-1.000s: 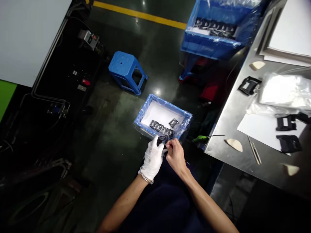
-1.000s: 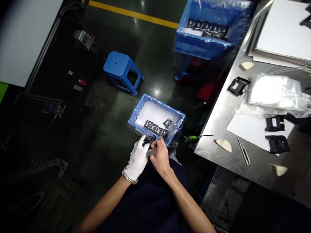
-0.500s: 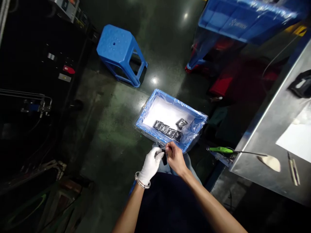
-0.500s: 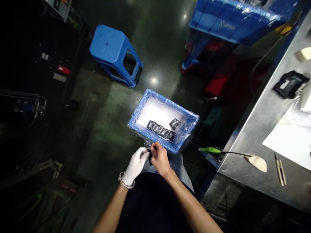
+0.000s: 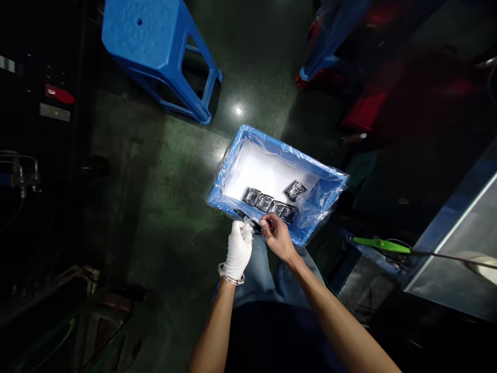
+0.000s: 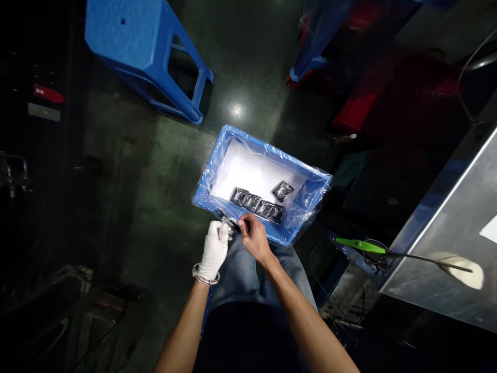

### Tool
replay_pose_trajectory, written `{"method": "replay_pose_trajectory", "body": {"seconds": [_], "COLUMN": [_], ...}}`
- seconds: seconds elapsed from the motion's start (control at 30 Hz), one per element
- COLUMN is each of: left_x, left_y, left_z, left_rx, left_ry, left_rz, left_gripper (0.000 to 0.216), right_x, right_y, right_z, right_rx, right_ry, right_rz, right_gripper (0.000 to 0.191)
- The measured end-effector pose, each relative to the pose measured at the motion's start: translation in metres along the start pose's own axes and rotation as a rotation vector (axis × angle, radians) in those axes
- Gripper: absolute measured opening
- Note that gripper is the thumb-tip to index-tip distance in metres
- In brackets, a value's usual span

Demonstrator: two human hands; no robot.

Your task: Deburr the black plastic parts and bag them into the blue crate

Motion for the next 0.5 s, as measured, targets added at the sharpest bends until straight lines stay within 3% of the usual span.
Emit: {"method": "replay_pose_trajectory", "body": {"seconds": [0.13, 0.27, 0.43, 0.5], "left_x": [-0.010, -0.014, -0.015, -0.015], "left_y": [-0.010, -0.017, -0.017, -0.015], "left_z": [-0.002, -0.003, -0.007, -0.009], "left_rx": [0.086, 0.170, 0.110, 0.098], "left_ry": [-0.015, -0.075, -0.080, -0.102], "left_rz": [-0.020, -0.018, 0.005, 0.022], "left_gripper": [0.023, 0.024, 0.023, 0.026], "right_x": [-0.013, -0.023, -0.029, -0.030], "right_y": [0.023, 0.034, 0.040, 0.043], "right_z": [-0.010, -0.021, -0.022, -0.020], "right_rx": [-0.147, -0.463, -0.723, -0.715], "right_ry": [-0.161, -0.301, -0.186, -0.085], "right_rz": [-0.074, -0.210, -0.399, -0.387], "right_gripper": [0.043, 0.039, 0.047, 0.045]}}
Point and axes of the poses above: each hand's wrist, its own x-axis away from the middle knuckle, its own z-axis out of the back of the hand, y = z × x, the point moved 1 cm from there along -x, towards the middle knuckle, and after that the axes turned 5 degrees about x, right-handed, at the moved point
